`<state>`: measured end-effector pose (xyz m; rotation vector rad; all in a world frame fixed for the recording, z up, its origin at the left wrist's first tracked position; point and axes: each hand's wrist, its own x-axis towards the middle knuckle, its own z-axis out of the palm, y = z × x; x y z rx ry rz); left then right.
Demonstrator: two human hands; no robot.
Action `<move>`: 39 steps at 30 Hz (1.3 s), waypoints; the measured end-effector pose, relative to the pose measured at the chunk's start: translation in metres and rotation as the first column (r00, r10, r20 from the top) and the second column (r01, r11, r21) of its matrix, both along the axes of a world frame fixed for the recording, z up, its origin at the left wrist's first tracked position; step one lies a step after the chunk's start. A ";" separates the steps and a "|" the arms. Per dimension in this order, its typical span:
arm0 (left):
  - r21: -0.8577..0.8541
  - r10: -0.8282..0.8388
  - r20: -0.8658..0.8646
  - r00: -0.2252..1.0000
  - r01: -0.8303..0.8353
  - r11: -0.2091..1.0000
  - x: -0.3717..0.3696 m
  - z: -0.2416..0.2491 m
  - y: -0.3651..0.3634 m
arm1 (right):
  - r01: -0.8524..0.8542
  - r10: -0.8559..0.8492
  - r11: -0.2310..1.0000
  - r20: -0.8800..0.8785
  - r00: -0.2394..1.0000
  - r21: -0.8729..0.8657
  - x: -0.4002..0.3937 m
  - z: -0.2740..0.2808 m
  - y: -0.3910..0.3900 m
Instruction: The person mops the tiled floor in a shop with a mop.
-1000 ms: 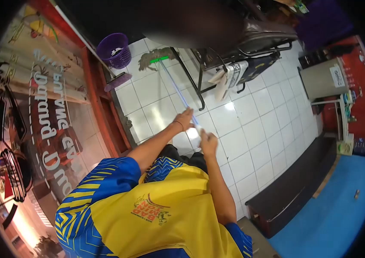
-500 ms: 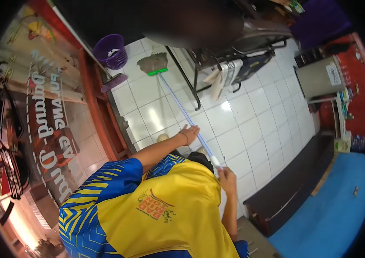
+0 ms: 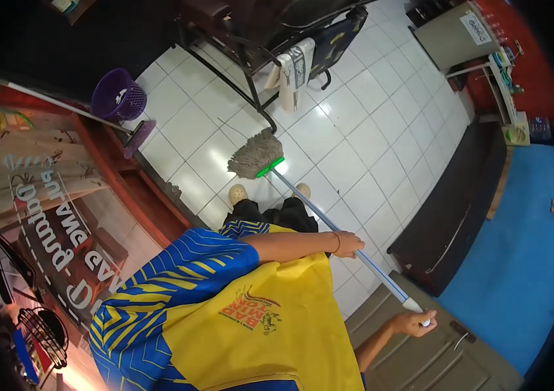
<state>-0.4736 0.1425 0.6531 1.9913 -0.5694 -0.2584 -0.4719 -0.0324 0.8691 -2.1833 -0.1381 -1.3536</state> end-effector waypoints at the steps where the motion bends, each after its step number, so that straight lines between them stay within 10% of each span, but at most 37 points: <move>1: 0.007 0.030 -0.017 0.999 -0.030 1.000 -0.006 0.003 0.000 | 0.003 -0.002 0.999 -0.019 1.000 0.038 0.000 -0.003 -0.004; 6: 0.025 0.242 -0.041 0.970 -0.241 0.970 -0.003 -0.033 0.008 | 0.238 -0.239 0.971 0.011 0.971 0.029 0.018 -0.038 0.017; 12: 0.373 0.726 -0.081 0.683 -0.654 0.657 -0.023 -0.100 0.141 | -0.103 0.121 0.992 -0.398 0.909 0.067 0.011 -0.130 0.119; 14: 0.639 0.784 -0.075 0.616 -0.574 0.512 -0.048 -0.136 0.202 | -0.194 0.480 0.875 -0.739 0.472 0.444 -0.024 -0.160 0.151; 16: 0.756 0.917 -0.038 0.397 -0.589 0.287 -0.090 -0.132 0.236 | -0.702 0.325 0.692 -0.941 0.094 0.169 -0.043 -0.156 0.172; 17: 0.856 0.888 -0.201 0.413 -0.368 0.364 -0.104 -0.119 0.256 | -0.693 0.311 0.649 -0.941 -0.133 0.313 -0.054 -0.128 0.191; 20: 0.817 0.873 -0.291 0.391 -0.374 0.439 -0.122 -0.125 0.261 | -0.750 0.375 0.548 -0.910 -0.175 0.370 -0.053 -0.120 0.187; 28: 0.616 0.429 -0.344 0.835 -0.143 0.774 -0.052 -0.043 0.160 | -0.632 0.260 0.774 -0.901 0.348 -0.021 0.009 -0.049 0.070; 31: 0.437 0.271 -0.235 0.933 -0.148 0.887 -0.024 0.004 0.106 | -0.496 0.480 0.852 -0.633 0.608 0.169 0.028 0.000 0.034; 35: 0.125 0.289 -0.129 0.949 -0.274 0.954 -0.007 0.003 0.018 | -0.248 0.323 0.943 -0.428 0.844 0.222 0.034 0.042 -0.008; 37: 0.085 0.299 -0.102 0.949 -0.291 0.953 -0.016 0.004 0.001 | -0.237 0.378 0.753 0.108 0.919 -0.614 0.041 0.049 -0.002; 39: 0.061 0.285 -0.101 0.953 -0.280 0.958 -0.022 0.003 0.005 | -0.185 0.306 0.762 0.094 0.947 -0.621 0.032 0.045 0.004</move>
